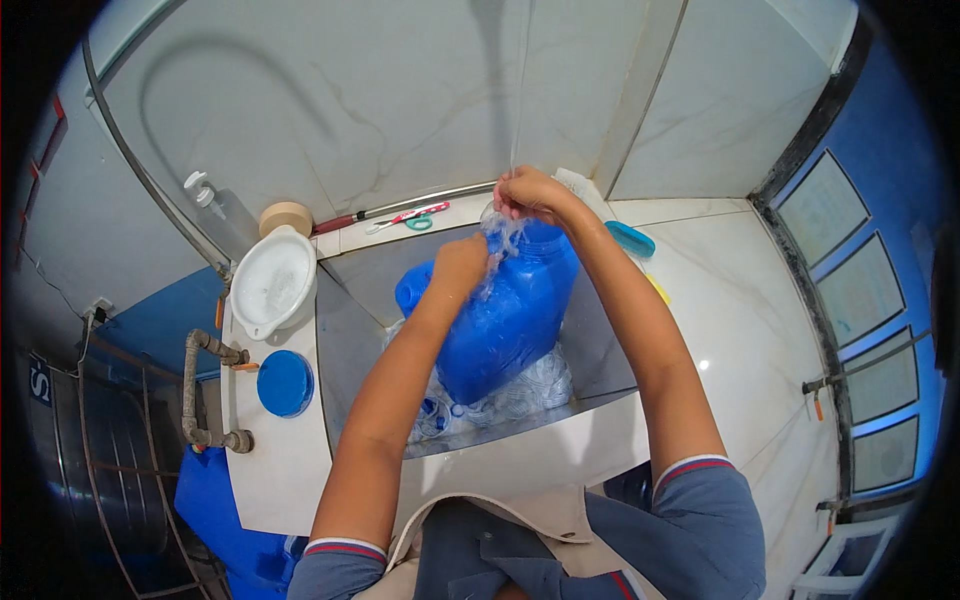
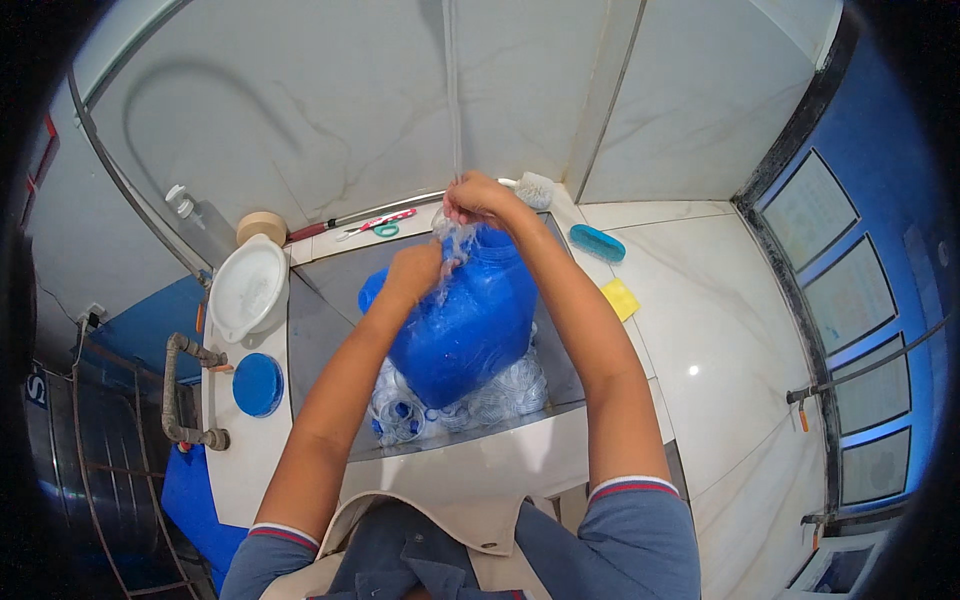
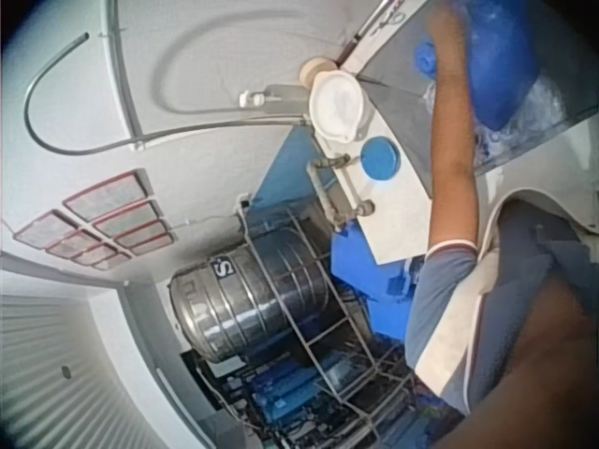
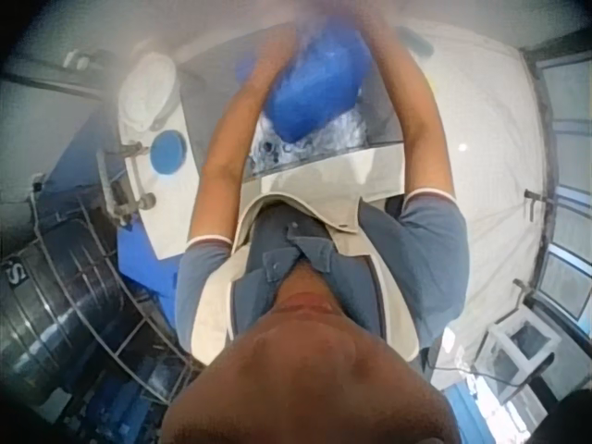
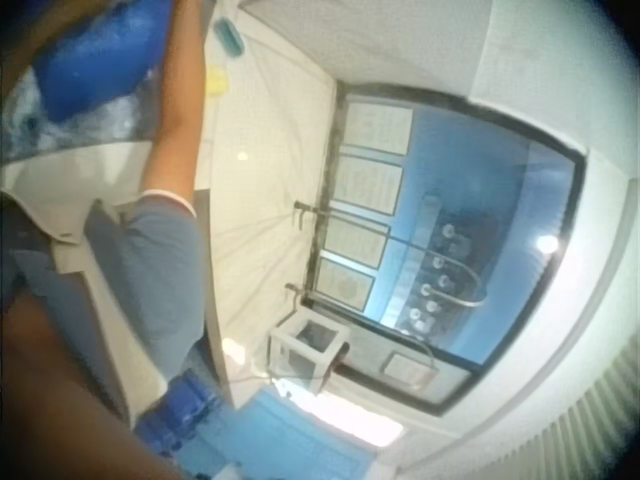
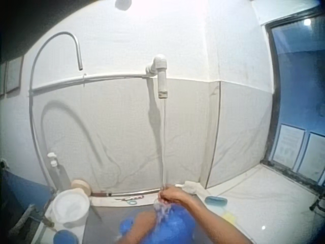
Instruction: The person washes a large blue plastic container in a sink using a sponge and running water. They scrub the exterior and interior, rinse repeatedly, and also clean the container's cap with a toothbrush before rinsing it again.
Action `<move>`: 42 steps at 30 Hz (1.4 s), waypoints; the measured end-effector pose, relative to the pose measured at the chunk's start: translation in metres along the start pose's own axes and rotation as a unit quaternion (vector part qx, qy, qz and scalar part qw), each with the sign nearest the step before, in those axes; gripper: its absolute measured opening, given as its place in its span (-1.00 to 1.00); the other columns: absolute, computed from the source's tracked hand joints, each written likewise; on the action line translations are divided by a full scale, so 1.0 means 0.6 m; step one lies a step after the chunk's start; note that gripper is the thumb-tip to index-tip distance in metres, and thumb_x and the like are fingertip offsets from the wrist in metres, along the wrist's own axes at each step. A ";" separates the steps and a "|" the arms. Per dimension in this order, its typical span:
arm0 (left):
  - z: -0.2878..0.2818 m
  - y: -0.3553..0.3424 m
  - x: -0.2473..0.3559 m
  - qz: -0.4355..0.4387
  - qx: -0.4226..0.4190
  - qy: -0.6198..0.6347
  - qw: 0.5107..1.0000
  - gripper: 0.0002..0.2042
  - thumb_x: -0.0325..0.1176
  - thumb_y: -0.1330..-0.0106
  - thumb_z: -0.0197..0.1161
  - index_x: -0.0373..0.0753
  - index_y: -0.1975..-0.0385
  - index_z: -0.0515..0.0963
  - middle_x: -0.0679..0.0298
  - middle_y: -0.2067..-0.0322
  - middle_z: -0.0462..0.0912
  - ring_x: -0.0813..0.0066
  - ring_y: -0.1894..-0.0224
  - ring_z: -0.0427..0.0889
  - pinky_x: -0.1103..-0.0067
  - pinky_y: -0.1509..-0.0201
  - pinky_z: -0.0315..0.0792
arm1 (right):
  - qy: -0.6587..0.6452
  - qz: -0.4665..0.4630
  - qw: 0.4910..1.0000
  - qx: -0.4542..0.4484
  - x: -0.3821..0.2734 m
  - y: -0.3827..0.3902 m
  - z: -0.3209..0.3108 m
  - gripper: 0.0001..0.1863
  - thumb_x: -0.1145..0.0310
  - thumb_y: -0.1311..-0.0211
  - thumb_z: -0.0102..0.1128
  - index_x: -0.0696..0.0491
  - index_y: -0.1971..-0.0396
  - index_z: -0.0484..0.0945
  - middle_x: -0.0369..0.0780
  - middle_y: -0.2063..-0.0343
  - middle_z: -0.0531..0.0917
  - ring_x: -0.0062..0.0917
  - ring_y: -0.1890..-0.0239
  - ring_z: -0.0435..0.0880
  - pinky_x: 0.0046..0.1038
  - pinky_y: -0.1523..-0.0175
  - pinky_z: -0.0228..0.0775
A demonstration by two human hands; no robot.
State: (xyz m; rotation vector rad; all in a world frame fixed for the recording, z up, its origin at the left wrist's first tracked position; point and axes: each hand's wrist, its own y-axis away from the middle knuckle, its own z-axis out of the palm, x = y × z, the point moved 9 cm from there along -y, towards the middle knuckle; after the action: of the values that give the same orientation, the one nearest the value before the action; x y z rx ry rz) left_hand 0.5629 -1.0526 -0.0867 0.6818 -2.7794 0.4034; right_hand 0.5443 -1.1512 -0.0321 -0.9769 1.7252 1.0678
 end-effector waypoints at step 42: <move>0.022 -0.011 -0.046 -0.079 -0.153 0.348 0.921 -0.54 -0.08 -0.08 0.25 -0.35 0.15 0.50 0.07 0.34 0.62 0.32 0.34 0.60 0.46 0.18 0.44 | -0.157 0.086 0.981 -0.071 -0.013 0.014 0.040 -0.84 0.60 -0.08 -0.14 0.33 0.42 0.45 -0.03 0.47 0.59 -0.43 0.46 0.65 -0.54 0.31 0.60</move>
State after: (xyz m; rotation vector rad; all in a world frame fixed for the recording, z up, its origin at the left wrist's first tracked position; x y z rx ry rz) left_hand 0.5875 -1.0514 -0.1062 0.5426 -2.0321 0.1283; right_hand 0.5455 -1.1251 -0.0289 -0.7058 1.5080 1.3935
